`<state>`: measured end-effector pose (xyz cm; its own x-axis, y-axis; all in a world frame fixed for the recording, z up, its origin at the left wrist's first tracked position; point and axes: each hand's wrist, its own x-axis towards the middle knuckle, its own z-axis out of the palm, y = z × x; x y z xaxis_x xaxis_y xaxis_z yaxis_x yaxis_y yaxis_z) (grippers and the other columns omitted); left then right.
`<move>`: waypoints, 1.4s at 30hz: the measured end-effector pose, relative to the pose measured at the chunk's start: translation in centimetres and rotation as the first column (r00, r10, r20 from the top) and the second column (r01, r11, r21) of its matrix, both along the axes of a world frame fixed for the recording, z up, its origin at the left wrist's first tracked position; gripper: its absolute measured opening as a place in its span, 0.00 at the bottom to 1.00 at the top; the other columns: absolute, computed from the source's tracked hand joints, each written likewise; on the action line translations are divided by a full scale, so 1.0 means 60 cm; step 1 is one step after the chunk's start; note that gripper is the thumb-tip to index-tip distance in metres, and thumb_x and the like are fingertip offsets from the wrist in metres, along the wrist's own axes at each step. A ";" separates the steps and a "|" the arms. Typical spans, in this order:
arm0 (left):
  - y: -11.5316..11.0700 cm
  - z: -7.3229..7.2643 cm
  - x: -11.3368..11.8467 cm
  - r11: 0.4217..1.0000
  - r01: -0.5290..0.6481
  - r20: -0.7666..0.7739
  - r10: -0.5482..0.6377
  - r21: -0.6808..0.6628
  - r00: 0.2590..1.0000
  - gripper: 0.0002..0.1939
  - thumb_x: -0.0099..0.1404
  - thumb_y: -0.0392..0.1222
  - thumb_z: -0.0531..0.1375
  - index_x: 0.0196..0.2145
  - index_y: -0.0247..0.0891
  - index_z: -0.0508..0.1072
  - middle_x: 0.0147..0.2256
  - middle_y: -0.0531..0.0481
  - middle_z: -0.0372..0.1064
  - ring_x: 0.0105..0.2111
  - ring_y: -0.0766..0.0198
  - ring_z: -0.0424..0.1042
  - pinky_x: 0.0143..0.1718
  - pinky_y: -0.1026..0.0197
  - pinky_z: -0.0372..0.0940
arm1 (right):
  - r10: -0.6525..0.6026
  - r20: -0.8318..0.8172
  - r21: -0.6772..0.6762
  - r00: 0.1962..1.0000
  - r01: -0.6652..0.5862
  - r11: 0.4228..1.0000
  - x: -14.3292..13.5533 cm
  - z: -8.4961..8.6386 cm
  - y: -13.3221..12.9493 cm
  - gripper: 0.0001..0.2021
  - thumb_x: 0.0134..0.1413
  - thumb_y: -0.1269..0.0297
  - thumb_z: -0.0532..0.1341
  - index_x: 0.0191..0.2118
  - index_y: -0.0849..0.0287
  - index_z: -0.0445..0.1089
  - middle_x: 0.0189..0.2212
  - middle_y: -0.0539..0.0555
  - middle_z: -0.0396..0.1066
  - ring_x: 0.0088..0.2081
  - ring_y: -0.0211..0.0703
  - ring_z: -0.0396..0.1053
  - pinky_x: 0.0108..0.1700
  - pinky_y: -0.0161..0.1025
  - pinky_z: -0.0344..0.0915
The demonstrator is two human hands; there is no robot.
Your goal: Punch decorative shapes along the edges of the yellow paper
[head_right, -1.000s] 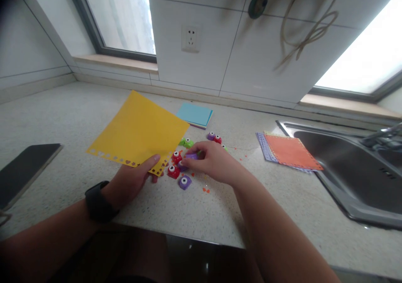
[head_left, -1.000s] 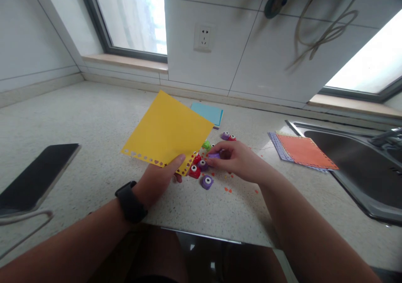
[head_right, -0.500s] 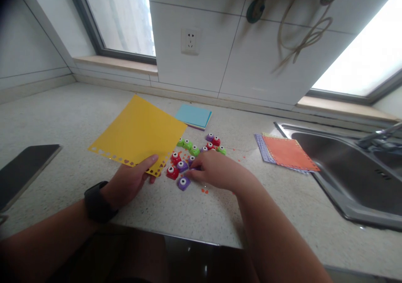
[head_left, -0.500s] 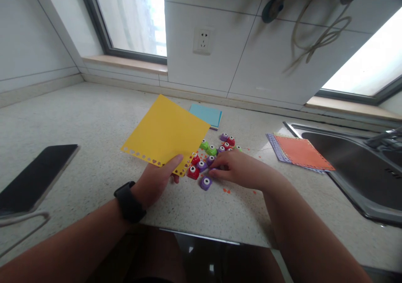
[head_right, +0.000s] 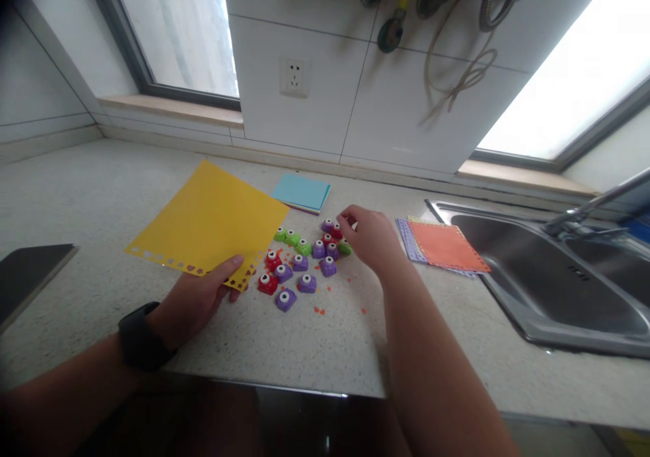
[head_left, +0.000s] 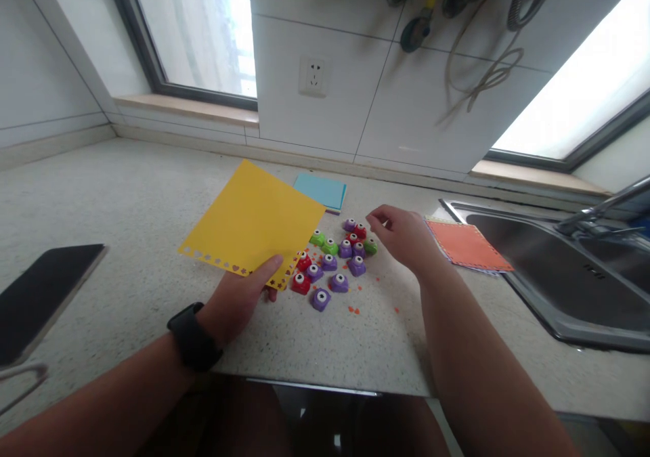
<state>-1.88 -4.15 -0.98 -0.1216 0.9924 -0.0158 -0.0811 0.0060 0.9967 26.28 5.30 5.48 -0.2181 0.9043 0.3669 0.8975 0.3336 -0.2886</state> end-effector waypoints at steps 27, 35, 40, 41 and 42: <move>-0.001 -0.006 0.003 1.000 0.020 0.039 -0.021 0.023 0.999 0.09 0.64 0.46 0.64 0.38 0.39 0.73 0.31 0.53 0.70 0.23 0.66 0.66 0.18 0.64 0.62 | 0.249 0.167 -0.257 0.954 -0.201 0.945 -0.001 -0.056 0.029 0.14 0.58 0.68 0.62 0.50 0.56 0.74 0.42 0.57 0.77 0.43 0.48 0.71 0.44 0.42 0.62; -0.005 -0.001 0.004 1.000 0.018 0.061 -0.018 0.012 0.998 0.10 0.63 0.46 0.65 0.39 0.40 0.72 0.32 0.53 0.71 0.23 0.65 0.66 0.18 0.64 0.62 | 0.174 0.096 -0.196 0.980 -0.153 0.969 -0.007 -0.053 0.029 0.09 0.57 0.58 0.64 0.37 0.58 0.72 0.37 0.58 0.75 0.39 0.48 0.70 0.39 0.42 0.61; -0.006 -0.002 0.005 1.000 0.020 0.057 -0.020 0.003 0.998 0.10 0.63 0.47 0.65 0.38 0.40 0.72 0.30 0.53 0.71 0.23 0.65 0.67 0.19 0.63 0.62 | 0.026 -0.518 -0.213 0.855 -0.159 0.964 -0.020 -0.035 0.014 0.15 0.56 0.52 0.63 0.39 0.56 0.61 0.32 0.52 0.72 0.30 0.41 0.70 0.30 0.39 0.61; -0.006 -0.002 0.005 1.000 0.008 0.062 -0.007 -0.003 0.998 0.11 0.63 0.47 0.65 0.39 0.40 0.72 0.31 0.53 0.72 0.23 0.64 0.67 0.19 0.63 0.62 | 0.031 -0.668 -0.209 0.743 -0.228 0.951 -0.026 -0.031 0.010 0.16 0.55 0.51 0.64 0.39 0.55 0.59 0.33 0.51 0.72 0.29 0.40 0.69 0.29 0.38 0.61; -0.006 -0.001 0.005 1.000 -0.004 0.063 0.004 -0.009 0.998 0.11 0.62 0.47 0.65 0.39 0.40 0.72 0.31 0.53 0.72 0.22 0.64 0.67 0.18 0.63 0.62 | 0.031 -0.771 -0.210 0.636 -0.299 0.931 -0.033 -0.028 0.005 0.18 0.54 0.50 0.64 0.39 0.54 0.58 0.32 0.50 0.71 0.27 0.39 0.68 0.28 0.37 0.61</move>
<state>-1.57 -4.54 -1.06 -0.1240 0.9917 -0.0327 -0.1437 0.0146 0.9895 24.31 5.63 3.83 -0.1483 0.9687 0.1992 0.2658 0.2331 -0.9354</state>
